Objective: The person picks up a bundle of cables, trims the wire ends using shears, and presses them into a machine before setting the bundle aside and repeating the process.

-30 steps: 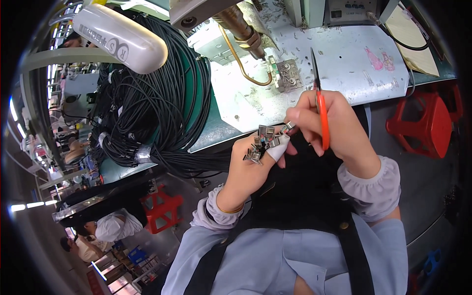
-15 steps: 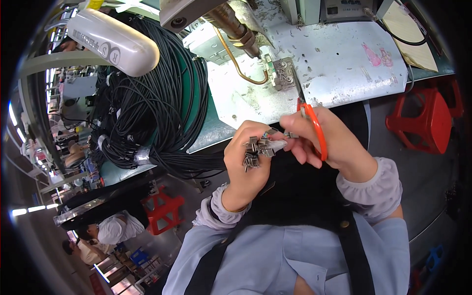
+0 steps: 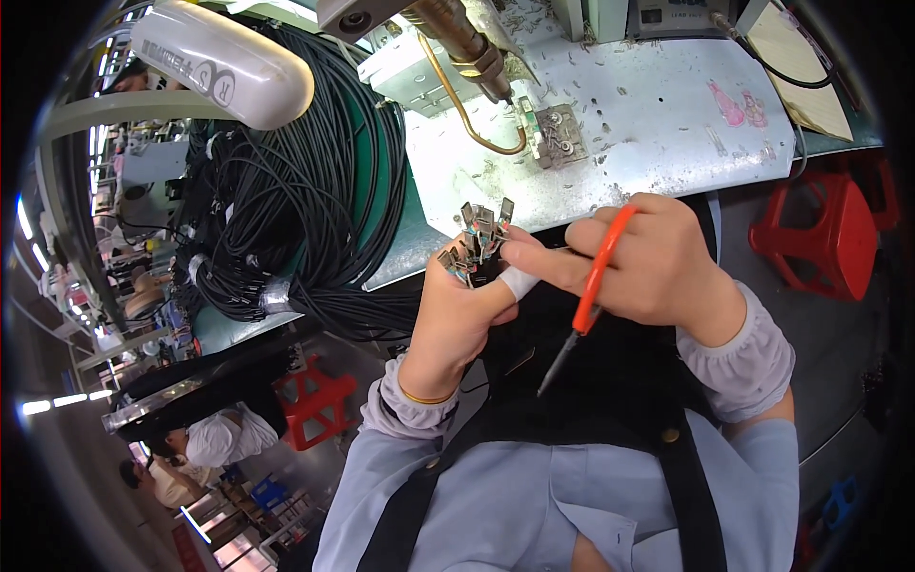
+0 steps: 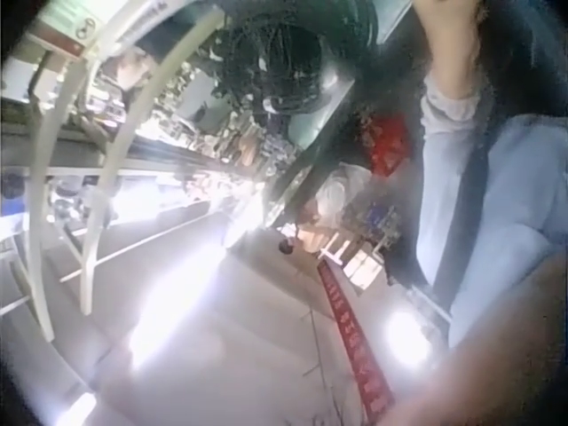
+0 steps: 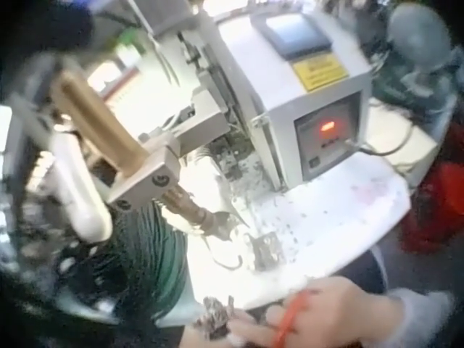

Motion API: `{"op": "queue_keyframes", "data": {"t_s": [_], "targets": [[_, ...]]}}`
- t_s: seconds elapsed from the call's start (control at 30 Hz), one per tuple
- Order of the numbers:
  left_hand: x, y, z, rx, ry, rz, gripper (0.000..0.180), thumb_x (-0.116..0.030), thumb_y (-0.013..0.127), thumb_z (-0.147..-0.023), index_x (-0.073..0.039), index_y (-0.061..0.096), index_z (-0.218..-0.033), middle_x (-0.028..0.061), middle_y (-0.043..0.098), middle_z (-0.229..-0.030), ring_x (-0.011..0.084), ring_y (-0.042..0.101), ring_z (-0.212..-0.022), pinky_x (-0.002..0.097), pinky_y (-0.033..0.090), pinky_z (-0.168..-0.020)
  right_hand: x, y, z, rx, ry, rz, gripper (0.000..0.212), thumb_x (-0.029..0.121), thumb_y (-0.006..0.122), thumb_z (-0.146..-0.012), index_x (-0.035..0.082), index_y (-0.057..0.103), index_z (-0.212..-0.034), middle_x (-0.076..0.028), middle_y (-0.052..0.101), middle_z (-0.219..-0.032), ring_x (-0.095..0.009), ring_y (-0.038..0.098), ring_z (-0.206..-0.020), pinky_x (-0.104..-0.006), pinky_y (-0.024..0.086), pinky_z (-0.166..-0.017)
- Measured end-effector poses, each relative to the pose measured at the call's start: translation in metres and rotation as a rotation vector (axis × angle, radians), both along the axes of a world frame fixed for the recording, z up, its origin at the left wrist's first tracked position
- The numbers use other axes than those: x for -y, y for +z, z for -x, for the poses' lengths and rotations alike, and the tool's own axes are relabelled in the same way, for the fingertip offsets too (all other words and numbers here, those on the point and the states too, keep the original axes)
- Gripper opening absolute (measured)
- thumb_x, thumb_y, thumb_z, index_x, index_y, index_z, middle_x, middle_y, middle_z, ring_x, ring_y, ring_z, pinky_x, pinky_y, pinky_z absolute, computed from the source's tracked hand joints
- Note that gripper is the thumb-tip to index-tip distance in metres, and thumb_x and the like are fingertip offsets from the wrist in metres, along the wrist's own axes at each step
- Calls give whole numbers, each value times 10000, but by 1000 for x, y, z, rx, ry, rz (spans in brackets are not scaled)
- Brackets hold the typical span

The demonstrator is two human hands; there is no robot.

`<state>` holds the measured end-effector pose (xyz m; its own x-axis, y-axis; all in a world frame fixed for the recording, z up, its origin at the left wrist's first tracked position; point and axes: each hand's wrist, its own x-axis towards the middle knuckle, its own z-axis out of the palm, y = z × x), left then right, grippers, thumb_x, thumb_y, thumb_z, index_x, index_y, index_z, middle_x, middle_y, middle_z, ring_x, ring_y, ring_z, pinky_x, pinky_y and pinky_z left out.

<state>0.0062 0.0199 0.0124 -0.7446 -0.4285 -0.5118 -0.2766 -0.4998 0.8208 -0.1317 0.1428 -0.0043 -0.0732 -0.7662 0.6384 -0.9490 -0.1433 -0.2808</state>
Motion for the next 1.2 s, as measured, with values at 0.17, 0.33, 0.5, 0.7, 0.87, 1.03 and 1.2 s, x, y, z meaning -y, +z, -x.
{"op": "queue_keyframes", "data": {"t_s": [0.17, 0.33, 0.5, 0.7, 0.87, 1.03, 1.2], "targets": [[2, 2, 2, 27, -19, 20, 145, 1, 620, -732, -20, 550, -857, -24, 501, -681, 11, 377, -487, 158, 258, -397, 1, -13, -5, -112, -47, 73, 309, 106, 613, -589, 110, 636, -897, 45, 483, -585, -74, 456, -468, -223, 315, -423], [0, 2, -1, 56, -70, 161, 154, 13, 620, -726, -5, 557, -864, -11, 522, -698, 34, 439, -534, 174, 341, -468, -4, -10, -13, 9, -99, 86, 282, 44, 630, -567, 81, 616, -846, 33, 512, -606, -84, 470, -466, -209, 332, -436], [-10, -19, -2, -308, -56, 994, 153, 1, 622, -730, 12, 561, -870, 23, 560, -743, 71, 515, -627, 193, 412, -594, -3, -17, -26, 553, -53, 16, 252, -60, 627, -598, 39, 575, -824, -12, 564, -647, -94, 540, -524, -197, 411, -497], [-8, -1, -1, -100, -44, 427, 144, 16, 614, -731, 21, 562, -865, 56, 588, -817, 102, 553, -715, 199, 433, -656, -3, -15, -34, 1235, 2, 5, 147, -75, 590, -706, -16, 548, -834, -63, 593, -687, -90, 574, -596, -207, 455, -529], [-4, 0, -2, -156, 4, 194, 152, 38, 607, -729, 31, 562, -873, 62, 597, -827, 107, 564, -756, 206, 440, -684, -4, -12, -35, 1112, -16, 65, 89, -27, 610, -721, -25, 534, -768, -81, 599, -691, -89, 577, -596, -216, 454, -508], [-9, 0, -2, -229, 86, 273, 162, 53, 606, -722, 35, 562, -877, 64, 602, -817, 106, 567, -758, 221, 446, -695, -16, -11, -29, 901, -159, -351, 207, 100, 697, -658, 6, 515, -686, -83, 569, -582, -138, 572, -507, -241, 426, -455], [-15, -2, -1, -284, 110, 393, 165, 68, 599, -717, 34, 563, -875, 66, 603, -822, 103, 569, -742, 226, 450, -693, -9, -17, -38, 769, -274, -437, 282, 188, 726, -612, 22, 502, -649, -82, 509, -486, -201, 540, -438, -272, 399, -419]]}}
